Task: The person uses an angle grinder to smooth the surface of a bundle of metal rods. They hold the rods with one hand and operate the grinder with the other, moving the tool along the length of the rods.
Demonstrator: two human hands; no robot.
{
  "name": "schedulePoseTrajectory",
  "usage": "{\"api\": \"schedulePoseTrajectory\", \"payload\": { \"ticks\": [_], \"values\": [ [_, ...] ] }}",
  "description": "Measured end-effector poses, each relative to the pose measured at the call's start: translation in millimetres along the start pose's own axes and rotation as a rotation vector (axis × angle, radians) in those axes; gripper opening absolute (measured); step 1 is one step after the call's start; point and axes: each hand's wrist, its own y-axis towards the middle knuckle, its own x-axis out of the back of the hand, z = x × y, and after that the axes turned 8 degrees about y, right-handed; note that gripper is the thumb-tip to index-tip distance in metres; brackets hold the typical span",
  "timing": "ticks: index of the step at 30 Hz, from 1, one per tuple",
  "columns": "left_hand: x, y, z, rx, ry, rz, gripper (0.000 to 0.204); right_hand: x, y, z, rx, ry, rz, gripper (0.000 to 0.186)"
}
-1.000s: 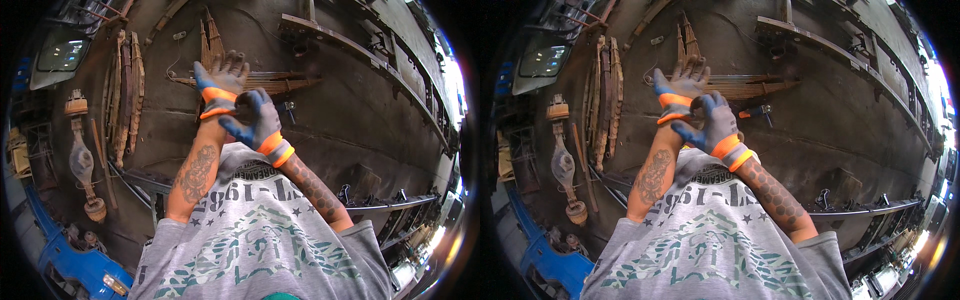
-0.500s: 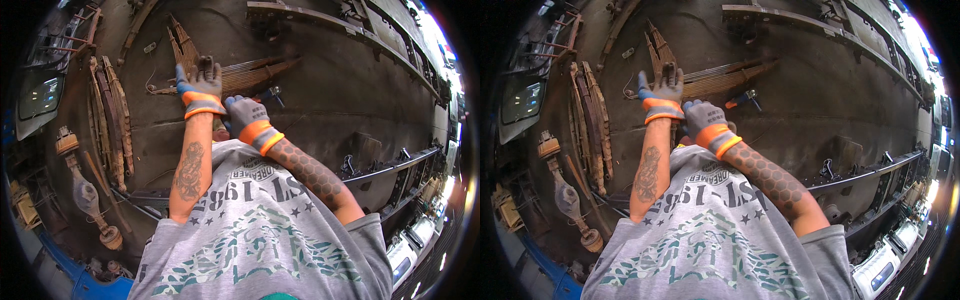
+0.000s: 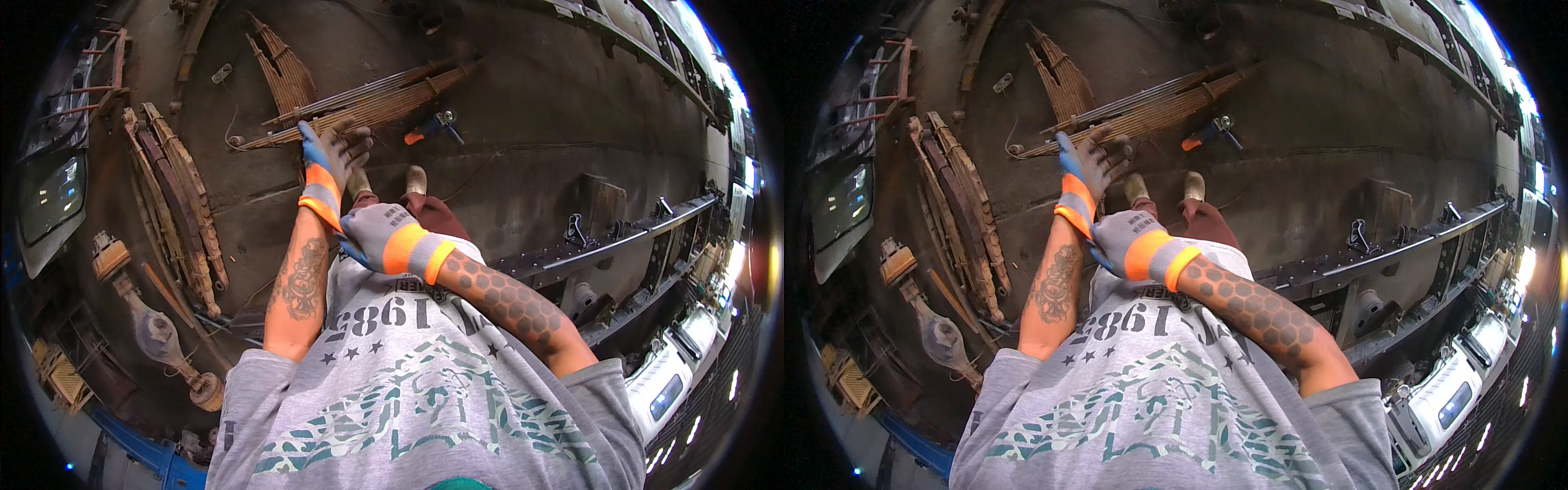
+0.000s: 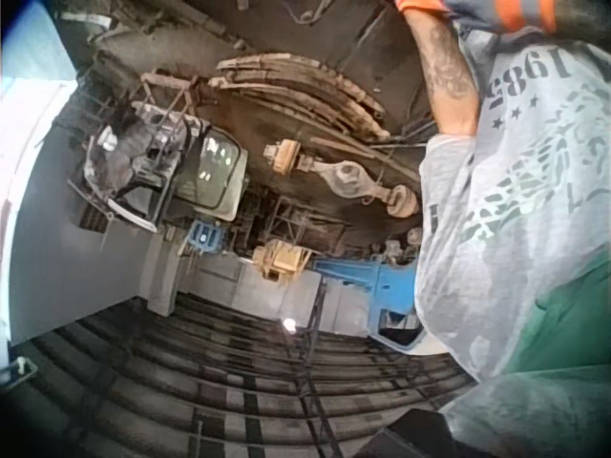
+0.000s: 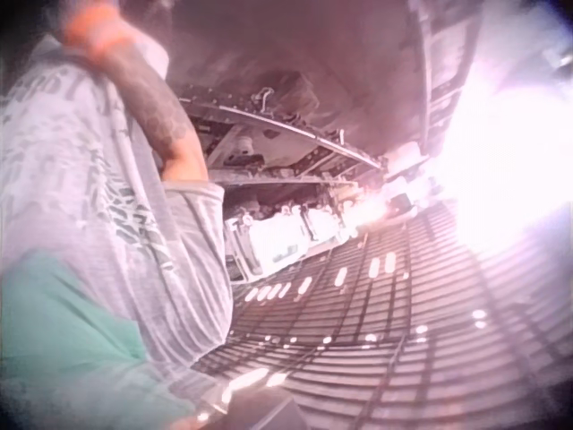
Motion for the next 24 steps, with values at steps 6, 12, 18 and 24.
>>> {"api": "schedulePoseTrajectory", "payload": {
  "ticks": [6, 12, 18, 24],
  "values": [
    [9.4, 31.8, 40.3, 0.096, -0.068, -0.069, 0.051, 9.9, -15.5, -30.0, -0.067, 0.105, -0.005, 0.027],
    [11.0, 82.6, 62.2, 0.038, 0.032, -0.061, 0.052, 11.6, -24.8, -83.6, -0.161, 0.402, -0.019, 0.029],
    [14.6, 222.5, 75.4, -0.184, 0.681, -0.217, 0.06, 15.0, -15.4, -259.9, -0.25, 0.481, -0.445, 0.031],
    [12.2, 413.4, 226.9, -0.252, 1.373, 0.019, 0.066, 7.0, 17.1, -525.5, -0.418, 0.773, -1.131, 0.022]
  ]
}}
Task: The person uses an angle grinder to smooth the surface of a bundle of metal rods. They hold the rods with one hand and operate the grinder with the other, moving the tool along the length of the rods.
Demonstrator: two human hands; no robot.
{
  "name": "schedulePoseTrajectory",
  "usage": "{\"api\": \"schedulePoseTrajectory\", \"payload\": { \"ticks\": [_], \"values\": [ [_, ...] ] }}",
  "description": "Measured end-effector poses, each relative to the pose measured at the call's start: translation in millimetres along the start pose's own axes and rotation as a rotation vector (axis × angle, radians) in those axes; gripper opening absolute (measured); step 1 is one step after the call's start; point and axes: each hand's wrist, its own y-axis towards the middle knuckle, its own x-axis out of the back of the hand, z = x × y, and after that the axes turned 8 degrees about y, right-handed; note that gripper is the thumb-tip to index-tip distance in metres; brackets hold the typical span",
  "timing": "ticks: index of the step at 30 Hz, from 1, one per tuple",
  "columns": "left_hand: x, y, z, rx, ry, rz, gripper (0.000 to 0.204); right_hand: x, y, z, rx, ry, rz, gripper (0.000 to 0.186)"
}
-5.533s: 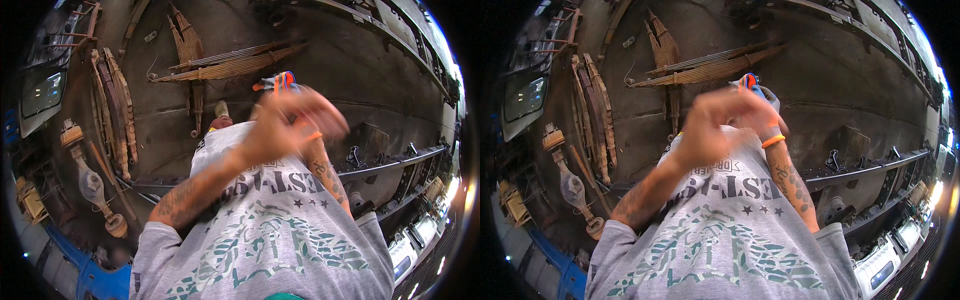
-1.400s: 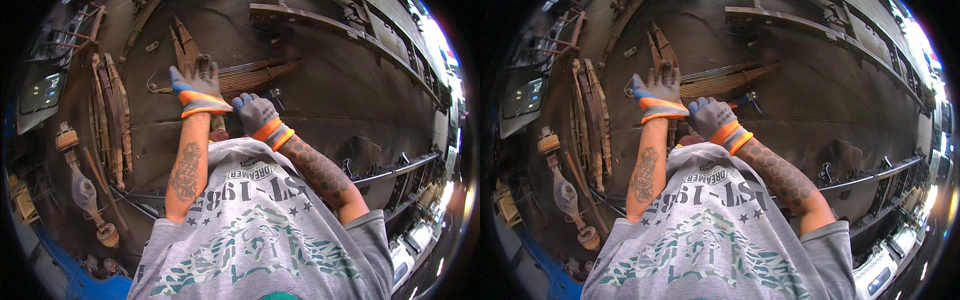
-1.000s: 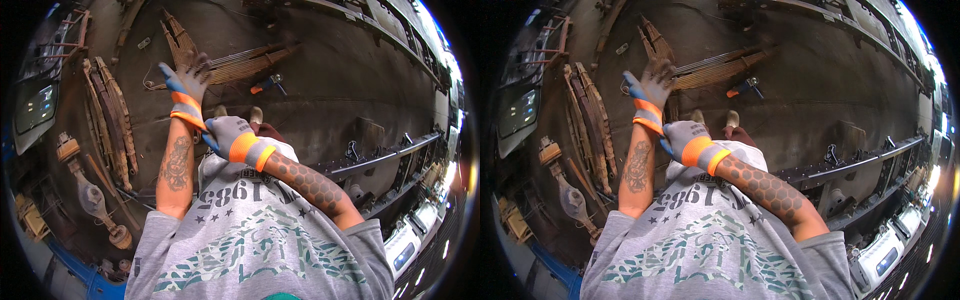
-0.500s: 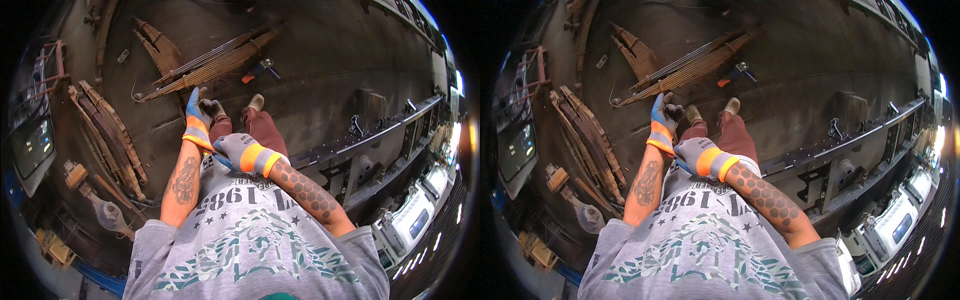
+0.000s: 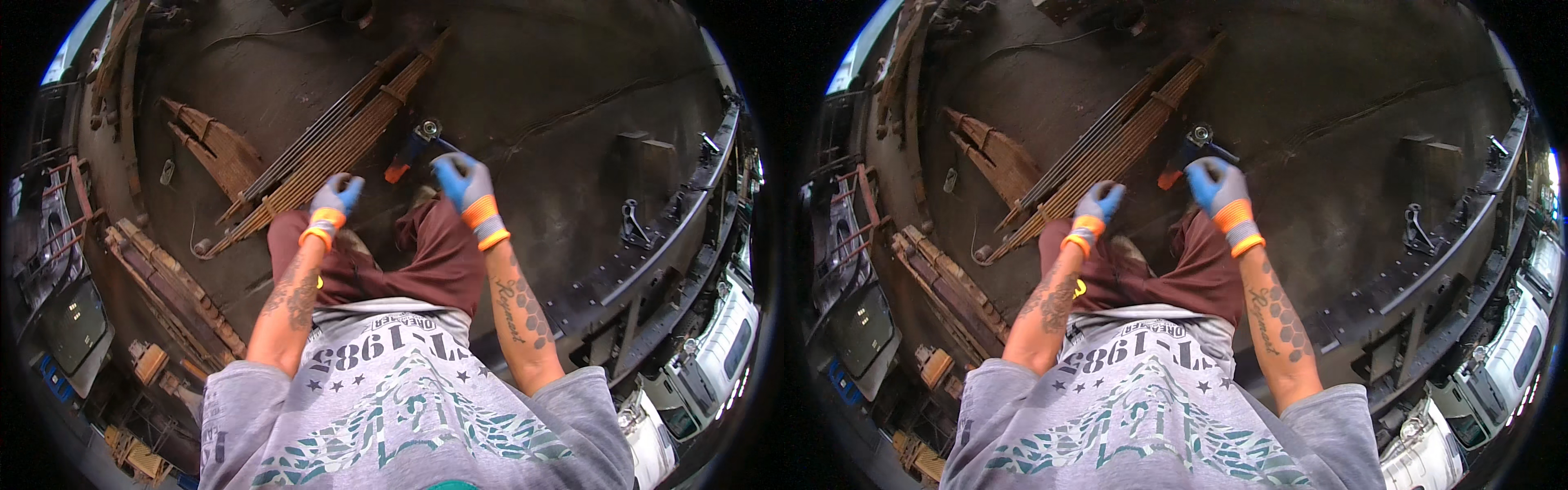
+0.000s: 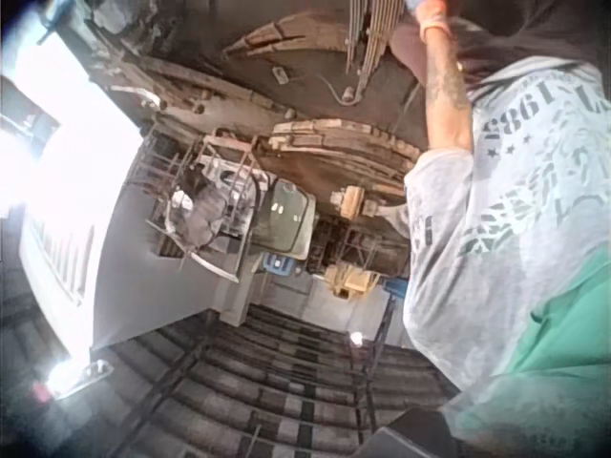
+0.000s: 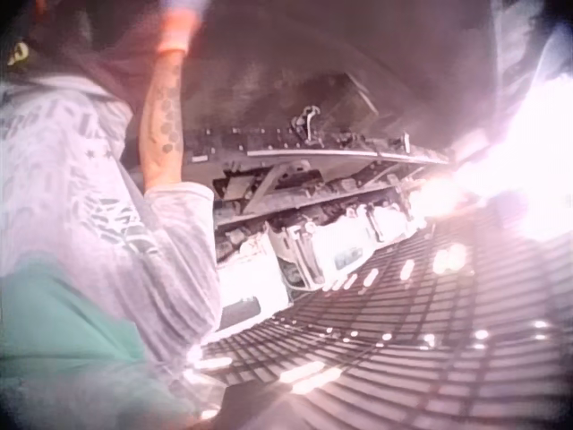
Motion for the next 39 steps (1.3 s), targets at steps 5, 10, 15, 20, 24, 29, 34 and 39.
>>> {"api": "schedulePoseTrajectory", "payload": {
  "ticks": [5, 10, 15, 20, 24, 29, 34, 39],
  "values": [
    [-135.9, 85.9, 14.6, -0.077, 0.282, 0.171, 0.083, 15.8, 110.7, -111.0, 0.094, 0.359, -0.246, 0.018],
    [-244.0, 153.9, 51.6, -0.088, 0.568, 0.043, 0.108, 17.4, 144.7, -133.6, 0.25, 0.519, -0.423, 0.02],
    [-288.5, 198.2, 46.5, -0.039, 0.643, 0.059, 0.113, 36.7, 124.5, -131.1, 0.323, 0.51, -0.526, 0.026],
    [-291.6, 229.3, 75.5, -0.173, 0.63, 0.012, 0.098, 6.9, 97.1, -121.6, 0.364, 0.277, -0.525, 0.019],
    [-257.8, 240.8, 60.4, -0.184, 0.329, 0.159, 0.071, 8.9, 86.1, -117.7, 0.357, 0.229, -0.536, 0.016],
    [-222.4, 224.1, 50.2, -0.356, -0.335, 0.52, 0.056, 11.8, 76.2, -122.2, 0.263, 0.109, -0.466, 0.018],
    [-142.0, 168.8, -20.0, -0.49, -0.549, 0.798, 0.056, -1.4, 79.7, -147.3, 0.014, -0.292, -0.211, 0.045],
    [-101.0, 141.2, -26.2, -0.719, -0.56, 0.849, 0.048, -69.1, 90.6, -161.7, 0.026, 0.344, 0.093, 0.058]
  ]
}}
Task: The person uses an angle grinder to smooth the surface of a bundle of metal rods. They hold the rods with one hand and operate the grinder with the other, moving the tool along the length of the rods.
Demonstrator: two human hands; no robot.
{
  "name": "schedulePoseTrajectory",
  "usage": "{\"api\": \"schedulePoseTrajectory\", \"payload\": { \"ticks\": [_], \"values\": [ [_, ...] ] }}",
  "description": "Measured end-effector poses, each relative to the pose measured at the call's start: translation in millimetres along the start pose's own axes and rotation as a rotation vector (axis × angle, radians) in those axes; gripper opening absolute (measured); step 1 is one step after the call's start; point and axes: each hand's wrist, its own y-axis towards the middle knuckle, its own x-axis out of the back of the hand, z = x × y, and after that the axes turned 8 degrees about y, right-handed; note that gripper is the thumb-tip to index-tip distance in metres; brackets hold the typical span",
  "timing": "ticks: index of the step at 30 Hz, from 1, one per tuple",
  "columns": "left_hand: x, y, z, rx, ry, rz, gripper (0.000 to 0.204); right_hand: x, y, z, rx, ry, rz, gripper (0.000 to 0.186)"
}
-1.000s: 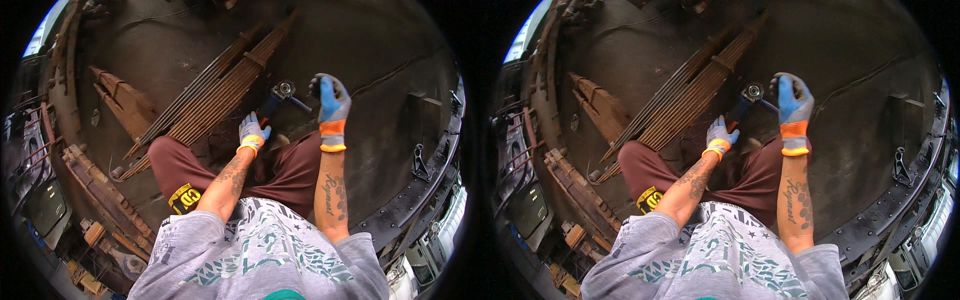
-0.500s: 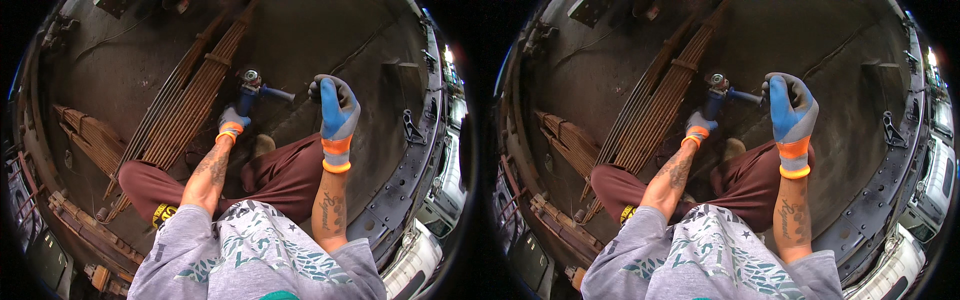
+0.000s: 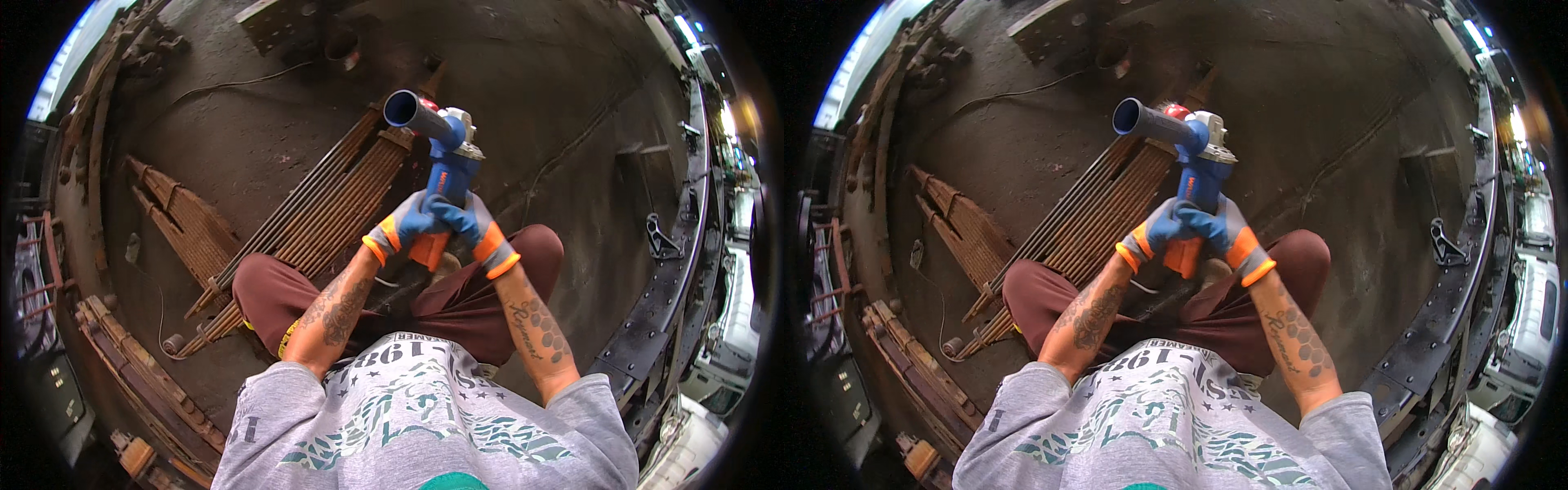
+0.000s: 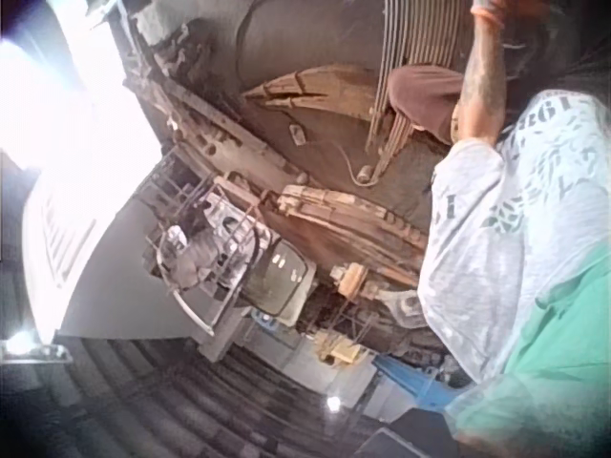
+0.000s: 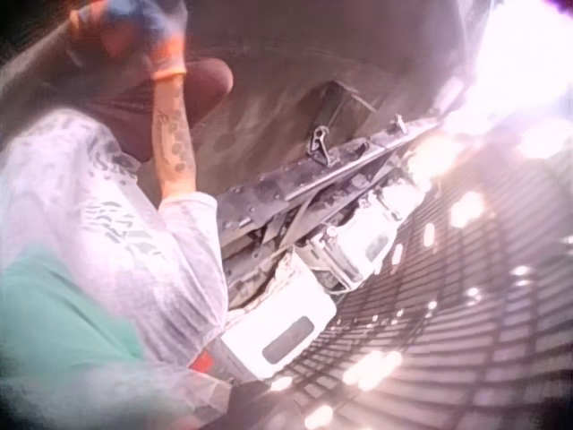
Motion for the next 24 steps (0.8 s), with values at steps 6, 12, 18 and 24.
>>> {"api": "schedulePoseTrajectory", "payload": {
  "ticks": [6, 12, 18, 24],
  "values": [
    [4.3, -45.3, -40.1, 0.01, 0.503, -0.075, 0.064, -58.0, -27.5, 6.5, -0.061, 0.393, 0.034, 0.033],
    [-24.7, -81.2, -46.9, 0.033, 1.302, -0.433, 0.069, -40.7, -19.0, -16.1, -0.048, 0.223, 0.053, 0.019],
    [-61.8, -130.1, 10.0, -0.506, 0.975, -0.565, 0.066, -38.5, -7.3, -18.8, -0.028, 0.43, 0.013, 0.038],
    [-39.2, -142.1, 1.8, -0.228, 1.139, -0.121, 0.07, -22.4, -18.5, -56.4, -0.256, 0.519, -0.03, 0.04]
  ]
}}
